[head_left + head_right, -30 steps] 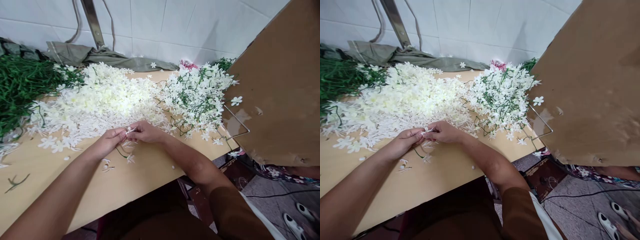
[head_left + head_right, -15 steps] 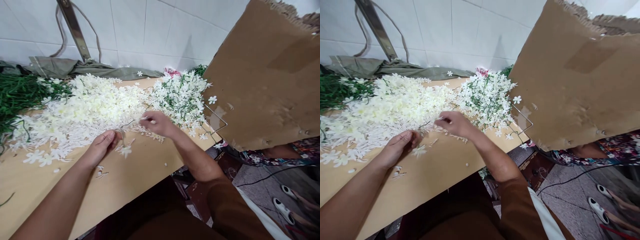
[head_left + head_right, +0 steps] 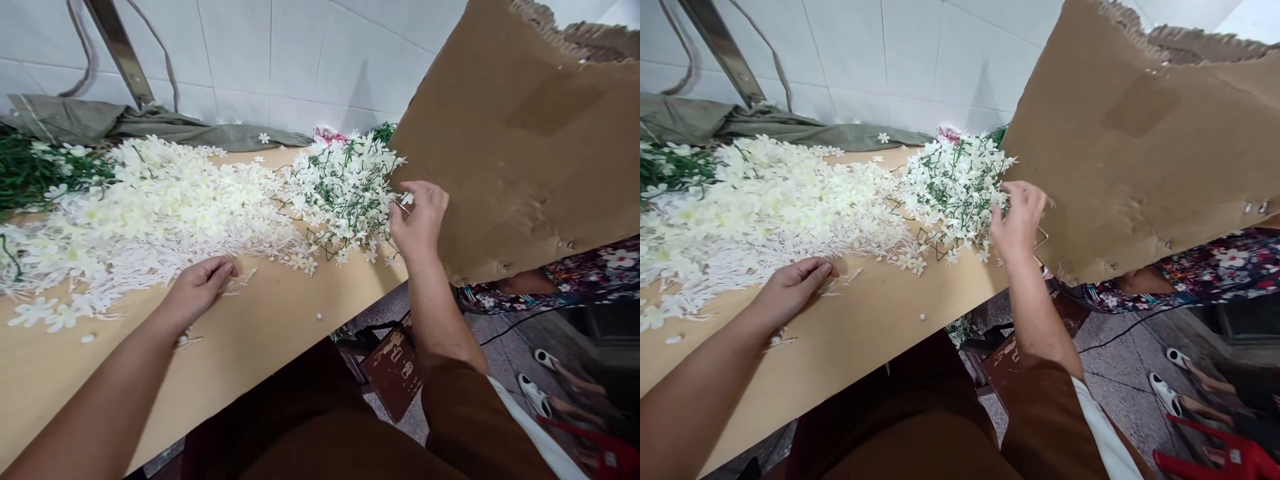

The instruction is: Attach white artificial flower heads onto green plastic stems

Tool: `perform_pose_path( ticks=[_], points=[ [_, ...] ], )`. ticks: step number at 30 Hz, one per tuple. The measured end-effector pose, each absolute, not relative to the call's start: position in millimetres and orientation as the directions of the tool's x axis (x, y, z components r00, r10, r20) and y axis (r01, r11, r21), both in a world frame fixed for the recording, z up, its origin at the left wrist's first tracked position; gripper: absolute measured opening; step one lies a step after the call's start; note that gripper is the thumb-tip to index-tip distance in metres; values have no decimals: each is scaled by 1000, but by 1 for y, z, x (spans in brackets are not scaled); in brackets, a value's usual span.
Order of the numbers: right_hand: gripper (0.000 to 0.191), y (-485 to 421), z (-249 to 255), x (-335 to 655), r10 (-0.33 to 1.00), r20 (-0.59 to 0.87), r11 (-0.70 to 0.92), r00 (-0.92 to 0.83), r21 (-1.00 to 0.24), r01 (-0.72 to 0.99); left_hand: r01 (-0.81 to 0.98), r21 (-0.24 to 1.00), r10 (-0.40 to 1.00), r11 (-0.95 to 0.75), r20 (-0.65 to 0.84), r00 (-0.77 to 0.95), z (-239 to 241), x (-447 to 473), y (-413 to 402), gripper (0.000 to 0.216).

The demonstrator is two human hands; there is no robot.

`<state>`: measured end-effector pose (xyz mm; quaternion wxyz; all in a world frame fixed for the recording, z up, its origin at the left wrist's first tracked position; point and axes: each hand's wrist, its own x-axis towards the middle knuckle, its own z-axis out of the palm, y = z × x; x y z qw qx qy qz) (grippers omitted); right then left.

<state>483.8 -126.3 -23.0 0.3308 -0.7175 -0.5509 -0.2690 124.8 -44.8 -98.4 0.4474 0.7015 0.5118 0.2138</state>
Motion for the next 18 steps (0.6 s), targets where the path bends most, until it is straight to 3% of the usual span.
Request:
perform_pose_path(
  ticks=[2,4,7,11,15,18],
  points=[
    [14,-130,-39,449,684,722,10,108,-157,988,533,835,922,-137,-89,377,-99,125,-45,30],
    [15,-131,-56,419,841,540,170,-38,-197,965,532,823,931,-200,-9,364,-100,123,-46,30],
    [26,-126,-76,390,965,245,164,-99,-263,951,529,807,938,-264,89,334,-102,121,-46,29],
    [30,-111,-86,364,994,39,109,-103,-186,977,525,796,936,-303,145,321,-102,121,-45,27],
    [28,-88,-82,331,977,-32,204,-209,-116,972,545,778,927,-312,125,352,-100,121,-46,27],
    [32,-67,-79,309,950,-47,299,-308,-135,945,552,777,934,-303,126,334,-100,120,-45,27]
  ],
)
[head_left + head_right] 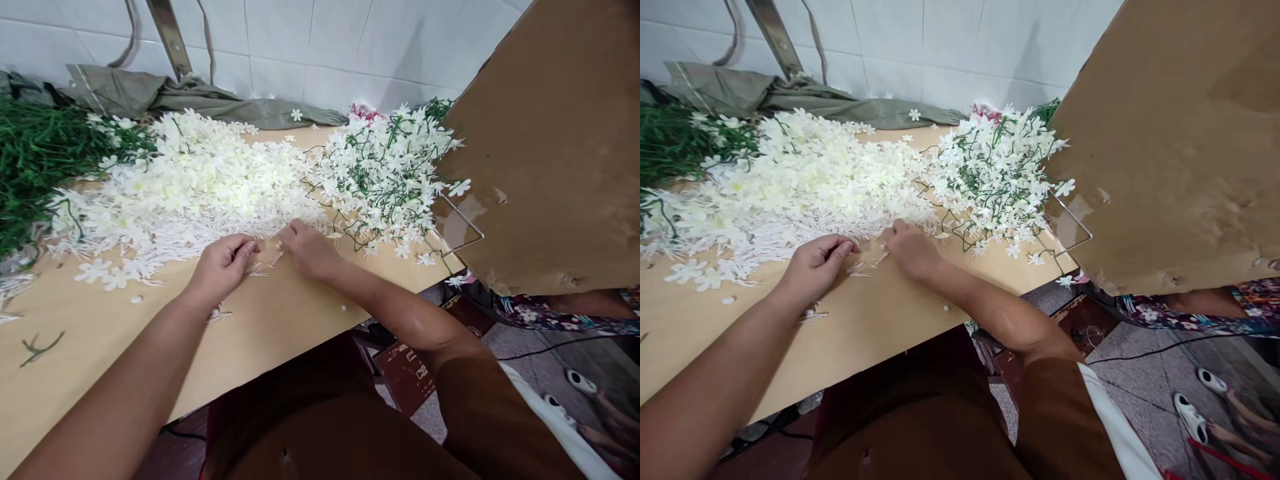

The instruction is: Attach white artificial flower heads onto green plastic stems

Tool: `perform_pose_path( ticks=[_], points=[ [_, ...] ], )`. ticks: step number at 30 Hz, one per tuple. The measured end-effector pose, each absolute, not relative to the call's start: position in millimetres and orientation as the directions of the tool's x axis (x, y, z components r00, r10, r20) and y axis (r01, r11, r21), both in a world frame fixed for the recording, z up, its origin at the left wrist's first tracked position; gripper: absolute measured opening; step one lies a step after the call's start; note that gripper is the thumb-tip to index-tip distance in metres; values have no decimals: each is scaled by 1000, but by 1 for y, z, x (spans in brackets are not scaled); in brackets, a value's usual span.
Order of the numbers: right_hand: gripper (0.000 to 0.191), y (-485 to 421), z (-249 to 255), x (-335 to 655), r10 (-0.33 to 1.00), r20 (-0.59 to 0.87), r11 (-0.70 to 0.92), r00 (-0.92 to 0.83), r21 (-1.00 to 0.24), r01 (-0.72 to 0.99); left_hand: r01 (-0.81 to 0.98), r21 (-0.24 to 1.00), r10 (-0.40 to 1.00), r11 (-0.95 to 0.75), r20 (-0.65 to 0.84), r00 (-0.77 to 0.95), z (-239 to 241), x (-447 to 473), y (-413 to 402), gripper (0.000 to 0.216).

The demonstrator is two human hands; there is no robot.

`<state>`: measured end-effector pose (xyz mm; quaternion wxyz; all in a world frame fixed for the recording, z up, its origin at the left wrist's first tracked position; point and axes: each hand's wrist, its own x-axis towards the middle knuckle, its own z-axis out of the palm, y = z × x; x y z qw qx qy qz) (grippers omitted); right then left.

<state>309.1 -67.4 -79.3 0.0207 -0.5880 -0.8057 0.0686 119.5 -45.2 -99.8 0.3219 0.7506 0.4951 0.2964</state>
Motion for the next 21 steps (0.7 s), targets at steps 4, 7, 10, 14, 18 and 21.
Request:
perform_pose_path(
  ticks=[4,7,10,14,18,21],
  points=[
    [28,-45,-78,297,899,26,416,-438,-370,831,546,781,936,-305,139,324,-103,117,-41,26],
    [28,-36,-73,305,904,156,407,-397,-593,695,549,775,935,-314,153,319,-105,114,-38,26],
    [21,-32,-67,326,945,200,326,-258,-634,701,545,772,936,-327,185,299,-105,111,-36,28],
    [25,-32,-67,350,987,84,156,-133,-409,899,545,769,940,-335,229,254,-104,109,-36,27],
    [24,-35,-73,348,979,7,200,-202,-195,960,553,768,946,-323,244,213,-102,109,-35,25],
    [17,-33,-72,336,966,-8,252,-257,-183,950,572,742,937,-349,273,217,-104,109,-33,24]
  ],
)
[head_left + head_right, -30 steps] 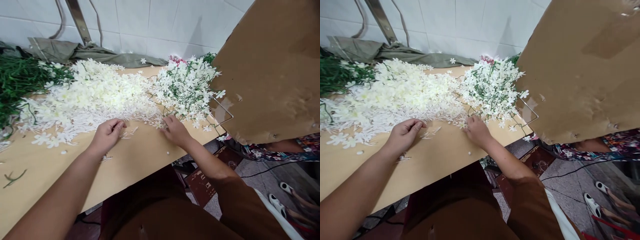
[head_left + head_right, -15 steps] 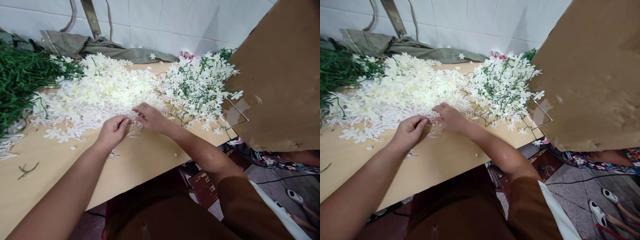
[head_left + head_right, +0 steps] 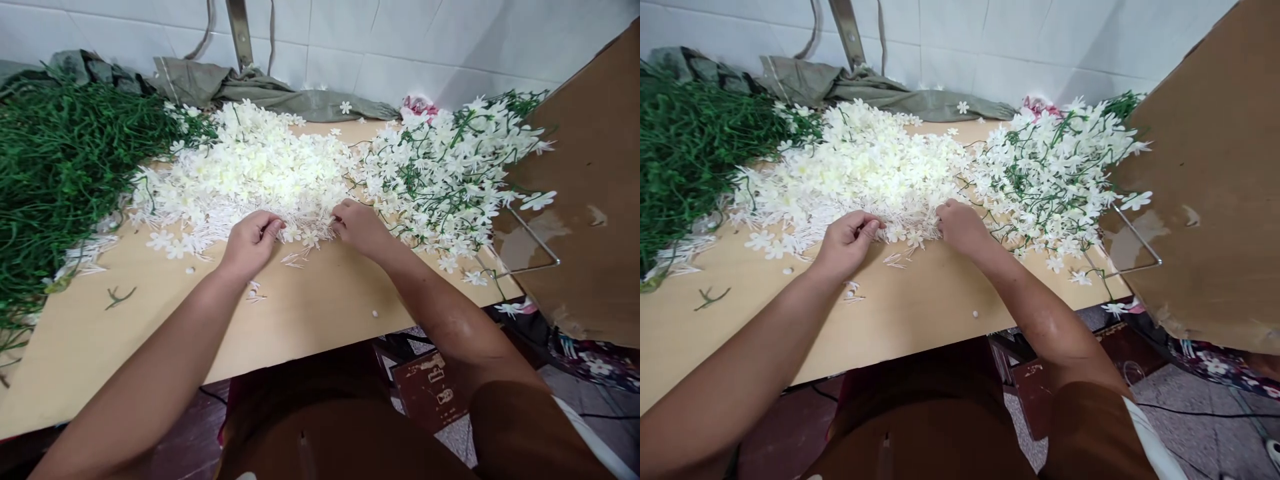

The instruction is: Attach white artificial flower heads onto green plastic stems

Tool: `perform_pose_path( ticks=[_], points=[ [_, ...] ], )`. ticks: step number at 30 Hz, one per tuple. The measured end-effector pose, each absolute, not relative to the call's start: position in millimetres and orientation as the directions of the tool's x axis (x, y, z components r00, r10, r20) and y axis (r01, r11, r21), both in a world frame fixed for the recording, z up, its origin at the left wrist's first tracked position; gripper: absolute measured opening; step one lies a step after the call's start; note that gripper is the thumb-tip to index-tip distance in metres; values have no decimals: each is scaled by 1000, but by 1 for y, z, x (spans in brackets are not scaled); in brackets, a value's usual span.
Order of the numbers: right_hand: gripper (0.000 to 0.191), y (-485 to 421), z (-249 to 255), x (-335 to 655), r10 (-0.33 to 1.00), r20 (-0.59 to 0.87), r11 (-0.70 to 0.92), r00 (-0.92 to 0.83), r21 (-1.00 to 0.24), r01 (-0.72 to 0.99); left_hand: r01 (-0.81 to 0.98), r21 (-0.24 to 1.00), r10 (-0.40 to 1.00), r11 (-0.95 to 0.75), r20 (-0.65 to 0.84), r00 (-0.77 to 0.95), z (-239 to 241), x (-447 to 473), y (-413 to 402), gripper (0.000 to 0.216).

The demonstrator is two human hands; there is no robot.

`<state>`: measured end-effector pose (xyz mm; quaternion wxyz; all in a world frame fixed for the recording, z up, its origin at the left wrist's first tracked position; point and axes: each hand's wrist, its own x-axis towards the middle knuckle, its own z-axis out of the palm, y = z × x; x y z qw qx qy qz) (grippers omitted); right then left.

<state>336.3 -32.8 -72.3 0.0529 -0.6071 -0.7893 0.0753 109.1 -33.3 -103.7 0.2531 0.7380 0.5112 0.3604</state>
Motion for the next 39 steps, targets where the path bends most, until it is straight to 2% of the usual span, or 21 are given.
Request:
perform_pose_path(
  ticks=[5,11,13,17,22,25,29,32,37,39],
  points=[
    [11,-27,-64,328,951,133,307,-278,-340,889,650,649,918,-396,273,287,-104,111,-37,25],
    [5,-23,-69,329,951,186,310,-249,-519,797,752,377,841,-540,271,468,-105,122,-40,28],
    [8,-22,-73,328,952,207,305,-225,-564,767,769,341,839,-542,278,468,-105,122,-37,26],
    [11,-27,-79,324,942,248,330,-227,-557,762,768,455,890,-450,301,343,-103,116,-33,25],
    [21,-47,-75,313,892,170,450,-418,-407,795,650,696,943,-306,314,107,-104,108,-32,27],
    [30,-54,-71,306,873,105,485,-477,-309,818,597,765,964,-242,257,61,-106,107,-31,26],
    [17,-51,-73,304,889,-9,444,-458,-229,866,553,803,971,-223,234,51,-105,108,-30,24],
    [17,-46,-76,311,917,16,387,-398,-273,881,533,817,971,-218,235,36,-104,108,-30,21],
    [12,-38,-76,318,922,212,383,-323,-387,839,483,848,971,-217,236,22,-104,108,-29,14],
    [11,-34,-76,313,914,247,399,-322,-407,822,467,856,969,-221,248,4,-103,107,-29,12]
  ],
)
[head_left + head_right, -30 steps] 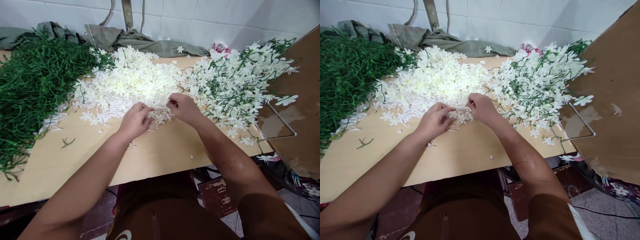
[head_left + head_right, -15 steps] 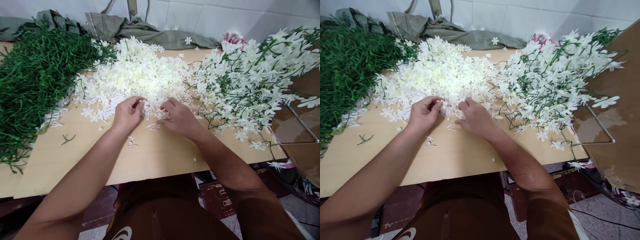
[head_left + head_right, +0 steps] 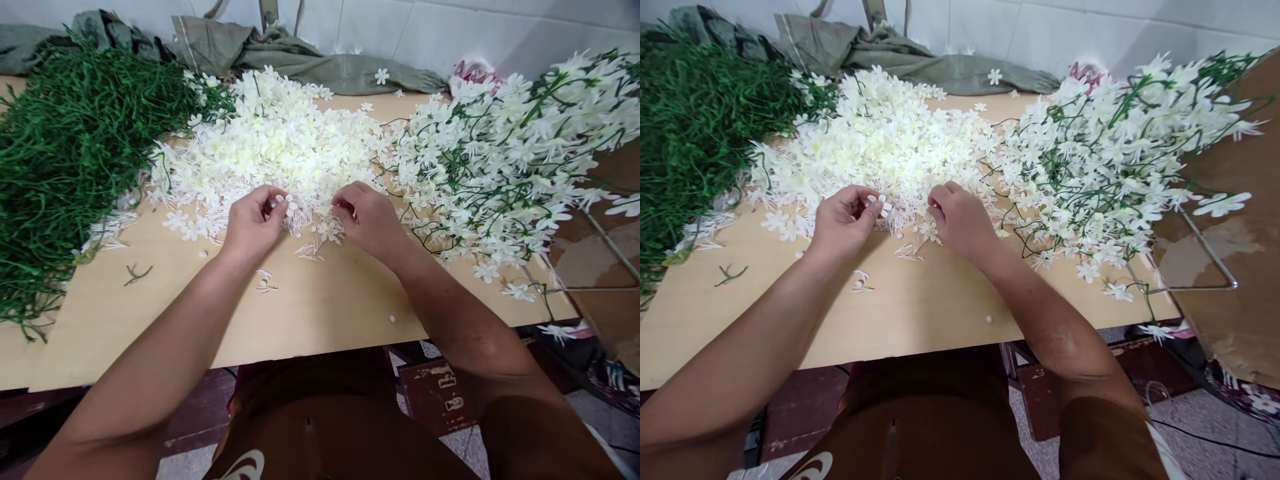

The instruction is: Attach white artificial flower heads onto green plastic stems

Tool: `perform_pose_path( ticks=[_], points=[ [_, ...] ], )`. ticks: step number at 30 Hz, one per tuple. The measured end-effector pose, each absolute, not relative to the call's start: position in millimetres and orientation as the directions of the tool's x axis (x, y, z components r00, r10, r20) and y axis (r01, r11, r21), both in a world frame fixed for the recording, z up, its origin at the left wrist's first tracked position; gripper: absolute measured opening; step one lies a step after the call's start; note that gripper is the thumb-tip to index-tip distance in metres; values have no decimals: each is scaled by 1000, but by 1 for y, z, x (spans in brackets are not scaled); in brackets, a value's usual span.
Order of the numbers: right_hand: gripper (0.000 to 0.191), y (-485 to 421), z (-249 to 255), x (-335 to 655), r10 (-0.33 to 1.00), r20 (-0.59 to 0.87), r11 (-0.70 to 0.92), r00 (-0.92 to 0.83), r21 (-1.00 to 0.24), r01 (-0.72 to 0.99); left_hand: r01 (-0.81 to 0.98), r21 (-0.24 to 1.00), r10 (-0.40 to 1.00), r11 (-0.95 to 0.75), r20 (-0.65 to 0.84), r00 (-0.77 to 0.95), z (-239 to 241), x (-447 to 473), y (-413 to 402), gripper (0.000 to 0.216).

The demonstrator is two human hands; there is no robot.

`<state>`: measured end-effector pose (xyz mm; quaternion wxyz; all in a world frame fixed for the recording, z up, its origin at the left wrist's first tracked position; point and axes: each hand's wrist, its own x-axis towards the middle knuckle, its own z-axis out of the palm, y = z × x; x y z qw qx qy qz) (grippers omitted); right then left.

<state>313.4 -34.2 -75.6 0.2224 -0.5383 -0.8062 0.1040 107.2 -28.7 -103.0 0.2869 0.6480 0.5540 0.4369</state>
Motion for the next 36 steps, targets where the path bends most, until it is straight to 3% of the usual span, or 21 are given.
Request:
perform_pose_path(
  ticks=[6,10,14,18,23,28,31,36],
  points=[
    [17,-18,-77,283,931,112,366,-349,-324,872,408,889,971,-206,238,-30,-104,105,-28,11],
    [26,-8,-81,265,936,132,350,-327,-256,901,428,877,969,-218,248,-15,-105,104,-27,12],
    [11,-1,-86,260,924,161,379,-347,-254,890,485,845,965,-228,263,-5,-106,103,-27,12],
    [10,-2,-87,271,913,240,405,-330,-428,808,504,838,968,-210,250,-12,-107,101,-26,13],
    [6,-8,-86,290,918,293,395,-265,-718,573,520,835,974,-180,224,-22,-107,102,-26,11],
    [9,-8,-87,296,946,272,324,-179,-833,449,516,842,978,-158,207,-38,-105,104,-27,10],
    [9,-13,-83,294,922,341,388,-185,-799,459,506,849,977,-154,206,-49,-105,104,-27,9],
    [13,-30,-79,281,826,448,561,-342,-595,576,417,900,987,-128,157,-37,-104,107,-28,9]
  ],
)
